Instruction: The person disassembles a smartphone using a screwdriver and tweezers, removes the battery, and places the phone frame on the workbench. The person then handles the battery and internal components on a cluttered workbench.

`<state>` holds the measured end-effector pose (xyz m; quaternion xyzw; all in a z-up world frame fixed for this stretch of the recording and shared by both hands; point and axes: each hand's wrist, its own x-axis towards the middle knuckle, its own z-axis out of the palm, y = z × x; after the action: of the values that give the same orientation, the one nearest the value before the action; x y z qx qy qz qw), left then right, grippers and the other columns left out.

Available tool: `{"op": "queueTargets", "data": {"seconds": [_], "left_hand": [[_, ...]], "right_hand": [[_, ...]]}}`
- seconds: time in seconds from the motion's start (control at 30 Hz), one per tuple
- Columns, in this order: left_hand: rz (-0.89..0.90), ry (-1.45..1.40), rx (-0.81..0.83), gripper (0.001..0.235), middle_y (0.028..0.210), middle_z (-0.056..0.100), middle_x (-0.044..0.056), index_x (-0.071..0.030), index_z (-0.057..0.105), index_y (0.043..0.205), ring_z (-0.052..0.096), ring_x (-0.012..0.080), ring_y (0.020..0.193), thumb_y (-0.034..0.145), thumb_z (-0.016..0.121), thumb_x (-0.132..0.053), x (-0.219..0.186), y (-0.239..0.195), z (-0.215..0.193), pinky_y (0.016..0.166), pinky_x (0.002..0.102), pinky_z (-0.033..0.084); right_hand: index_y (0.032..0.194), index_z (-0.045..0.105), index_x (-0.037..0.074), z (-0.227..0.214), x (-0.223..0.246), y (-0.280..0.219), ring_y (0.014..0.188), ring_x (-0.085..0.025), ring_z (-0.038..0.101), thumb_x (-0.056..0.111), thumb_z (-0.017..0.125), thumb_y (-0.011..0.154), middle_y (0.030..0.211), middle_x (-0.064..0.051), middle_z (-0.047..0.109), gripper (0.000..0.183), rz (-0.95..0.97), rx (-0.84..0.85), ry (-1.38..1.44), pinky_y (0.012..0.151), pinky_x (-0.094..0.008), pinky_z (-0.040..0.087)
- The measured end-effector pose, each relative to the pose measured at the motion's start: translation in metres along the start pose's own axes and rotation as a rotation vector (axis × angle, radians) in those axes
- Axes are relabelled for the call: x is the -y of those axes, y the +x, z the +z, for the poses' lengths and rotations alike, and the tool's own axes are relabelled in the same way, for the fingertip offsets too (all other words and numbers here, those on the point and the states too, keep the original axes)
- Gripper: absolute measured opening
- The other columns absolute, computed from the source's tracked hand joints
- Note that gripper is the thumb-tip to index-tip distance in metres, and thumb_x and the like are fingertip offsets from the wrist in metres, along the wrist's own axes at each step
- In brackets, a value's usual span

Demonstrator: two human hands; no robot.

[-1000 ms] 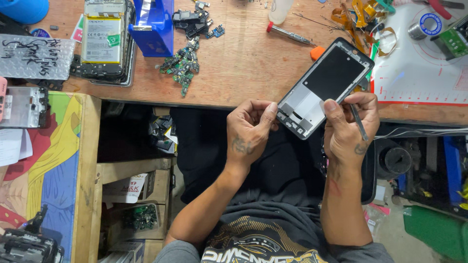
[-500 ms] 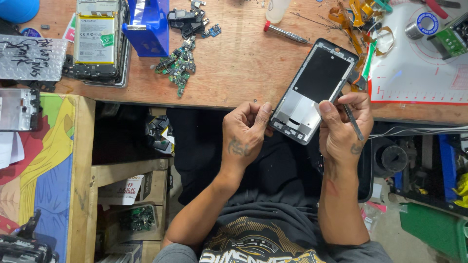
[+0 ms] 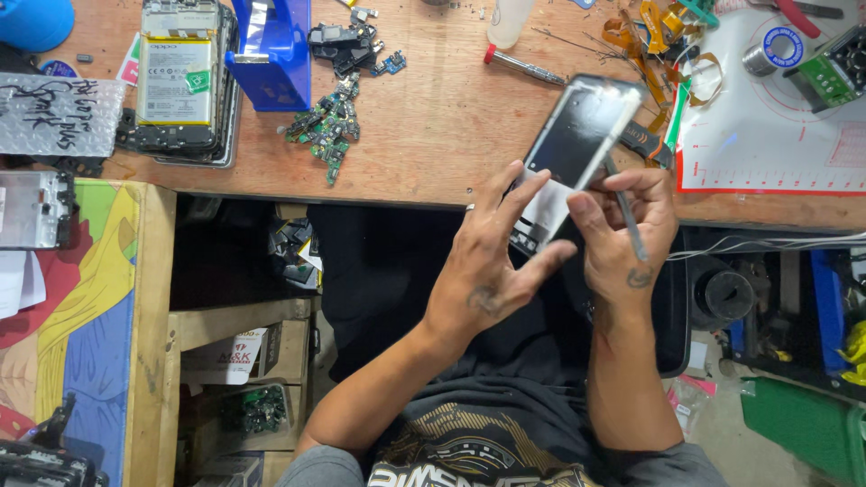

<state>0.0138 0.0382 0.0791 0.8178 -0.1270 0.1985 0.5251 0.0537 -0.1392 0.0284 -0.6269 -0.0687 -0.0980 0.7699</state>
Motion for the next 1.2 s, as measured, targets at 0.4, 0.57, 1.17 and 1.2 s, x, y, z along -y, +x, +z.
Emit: {"op": "queueTargets", "data": {"seconds": [0.4, 0.57, 1.17, 1.2], "left_hand": [[-0.541, -0.861, -0.054, 0.044, 0.105, 0.071, 0.007, 0.005, 0.064, 0.124, 0.066, 0.0112, 0.093, 0.113, 0.039, -0.029, 0.048, -0.009, 0.004, 0.085, 0.026, 0.058], [-0.553, -0.81, -0.098, 0.046, 0.099, 0.07, 0.008, 0.006, 0.066, 0.123, 0.062, 0.0115, 0.086, 0.113, 0.039, -0.031, 0.056, -0.013, 0.003, 0.079, 0.026, 0.055], [-0.505, -0.479, -0.01, 0.041, 0.088, 0.062, 0.009, 0.002, 0.063, 0.134, 0.053, 0.0112, 0.082, 0.112, 0.044, -0.027, 0.03, -0.016, -0.009, 0.076, 0.024, 0.047], [-0.46, -0.512, -0.015, 0.041, 0.095, 0.066, 0.008, 0.002, 0.061, 0.135, 0.056, 0.0101, 0.088, 0.112, 0.044, -0.027, 0.031, -0.016, -0.01, 0.082, 0.024, 0.048]], "right_hand": [[0.118, 0.049, 0.005, 0.019, 0.008, -0.006, 0.112, -0.024, 0.072, -0.001, 0.07, 0.106, 0.118, -0.024, 0.072, 0.025, -0.088, 0.15, -0.142, 0.09, -0.026, 0.058], [0.117, 0.052, 0.003, 0.015, 0.006, 0.001, 0.116, -0.022, 0.073, -0.005, 0.067, 0.106, 0.122, -0.021, 0.073, 0.02, -0.085, 0.157, -0.253, 0.1, -0.03, 0.061], [0.11, 0.06, 0.005, 0.061, -0.002, 0.03, 0.102, -0.019, 0.073, 0.002, 0.078, 0.102, 0.108, -0.013, 0.074, 0.02, -0.436, 0.244, -0.75, 0.091, -0.03, 0.057], [0.111, 0.058, 0.004, 0.061, -0.004, 0.029, 0.102, -0.021, 0.071, 0.001, 0.075, 0.104, 0.109, -0.013, 0.071, 0.019, -0.461, 0.254, -0.781, 0.091, -0.031, 0.056]]}}
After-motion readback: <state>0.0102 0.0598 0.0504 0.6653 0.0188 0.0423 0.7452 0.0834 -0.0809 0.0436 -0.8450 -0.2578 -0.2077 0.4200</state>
